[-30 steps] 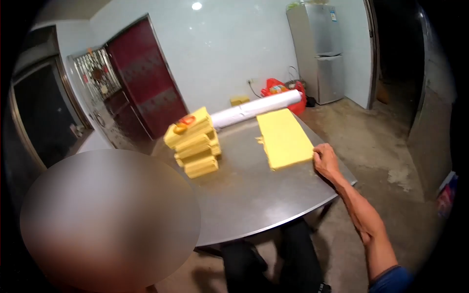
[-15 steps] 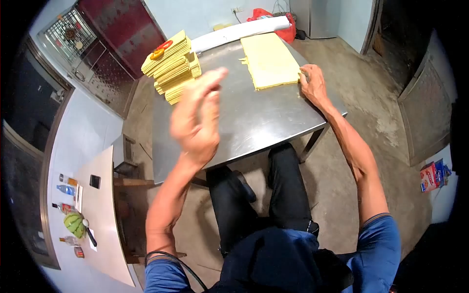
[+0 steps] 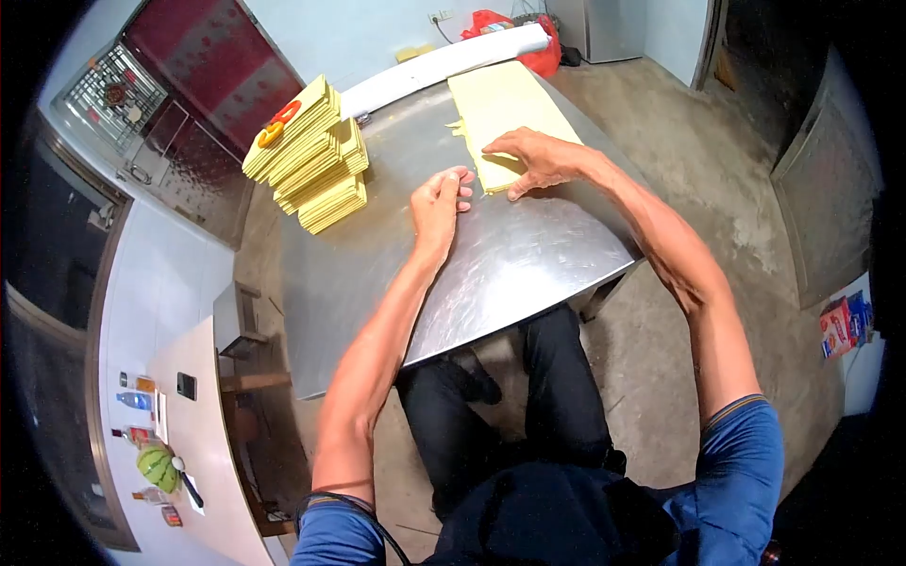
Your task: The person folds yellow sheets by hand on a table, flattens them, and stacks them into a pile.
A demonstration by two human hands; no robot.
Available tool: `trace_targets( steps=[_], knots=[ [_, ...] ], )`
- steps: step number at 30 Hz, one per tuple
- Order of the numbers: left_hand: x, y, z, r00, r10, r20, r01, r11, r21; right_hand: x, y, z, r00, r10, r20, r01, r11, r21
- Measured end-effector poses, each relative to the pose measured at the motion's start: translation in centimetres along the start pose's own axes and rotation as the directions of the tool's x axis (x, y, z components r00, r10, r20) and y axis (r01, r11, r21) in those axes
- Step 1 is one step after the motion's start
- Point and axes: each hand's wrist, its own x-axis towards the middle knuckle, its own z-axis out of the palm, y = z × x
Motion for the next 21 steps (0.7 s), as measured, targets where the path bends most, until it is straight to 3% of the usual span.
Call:
trace_targets(
  steps=[3,7,10,21],
  knots=[
    [0.0,-1.5,0.0,0.994,0.109,-0.001,-0.109,0.994,0.003,-0.2,2.2,1.4,0.999,-0.005,-0.032,0.008,0.995,0.101],
    [0.6,-1.3,-1.2,0.995,0.084,0.059,-0.088,0.994,0.059,-0.5,2.7,1.3,1.0,0.017,-0.026,-0.012,0.982,0.188],
    [0.8,-1.3,-1.3,0.998,0.054,0.025,-0.052,0.996,-0.074,-0.6,2.1,0.5,0.999,0.027,-0.033,-0.019,0.979,0.201],
    [0.1,-0.8,-0.8,0.997,0.055,0.057,-0.059,0.996,0.072,-0.4,3.1,0.8,0.997,0.07,-0.031,-0.057,0.948,0.312]
  ],
)
